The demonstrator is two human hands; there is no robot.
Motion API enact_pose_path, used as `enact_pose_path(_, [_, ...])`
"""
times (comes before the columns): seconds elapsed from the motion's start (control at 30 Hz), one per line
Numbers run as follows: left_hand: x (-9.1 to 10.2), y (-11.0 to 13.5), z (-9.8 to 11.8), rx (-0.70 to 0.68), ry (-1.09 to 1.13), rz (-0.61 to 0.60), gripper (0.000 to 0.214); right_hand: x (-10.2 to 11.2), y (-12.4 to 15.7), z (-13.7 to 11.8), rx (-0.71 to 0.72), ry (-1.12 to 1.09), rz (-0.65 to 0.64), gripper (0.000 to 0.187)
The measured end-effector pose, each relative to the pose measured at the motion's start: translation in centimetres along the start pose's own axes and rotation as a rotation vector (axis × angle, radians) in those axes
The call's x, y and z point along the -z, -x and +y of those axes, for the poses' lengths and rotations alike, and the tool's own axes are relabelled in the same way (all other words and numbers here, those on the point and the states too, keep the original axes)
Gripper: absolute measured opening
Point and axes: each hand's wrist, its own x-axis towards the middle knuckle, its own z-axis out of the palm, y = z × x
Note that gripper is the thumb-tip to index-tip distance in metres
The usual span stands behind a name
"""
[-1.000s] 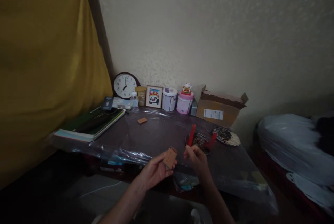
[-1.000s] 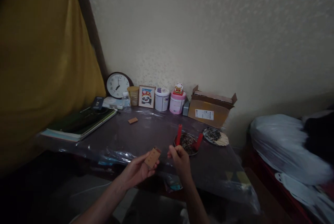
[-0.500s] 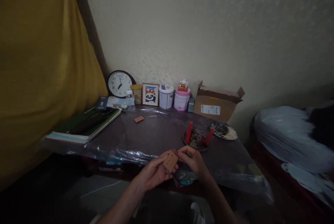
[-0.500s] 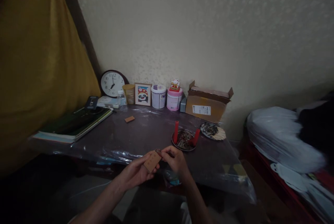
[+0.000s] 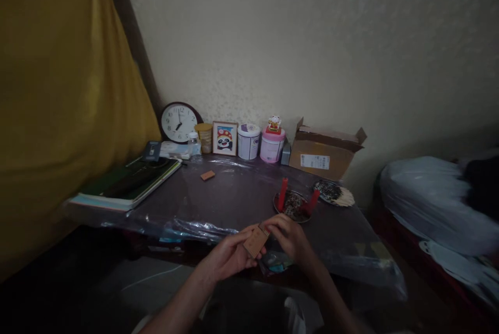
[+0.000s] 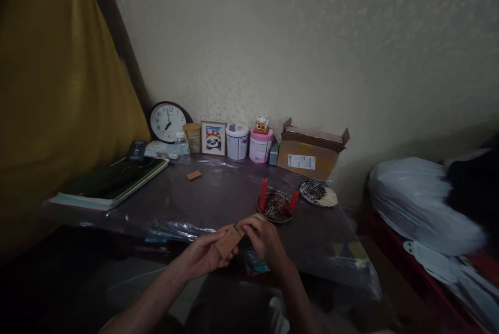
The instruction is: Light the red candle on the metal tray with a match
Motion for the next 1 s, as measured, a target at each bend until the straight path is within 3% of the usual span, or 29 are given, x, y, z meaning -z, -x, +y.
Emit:
enact_pose_path(0.5, [0.5, 0.0, -0.2, 0.093, -0.035, 0.021, 0.036, 0.7, 0.8, 0.6, 0.170, 0.161, -0.220, 0.024])
enact_pose_path(1.0, [1.1, -0.2, -0.3, 0.131, -0.045, -0.012, 0.046, 1.0, 1.2, 0.1, 0.245, 0.178, -0.232, 0.015])
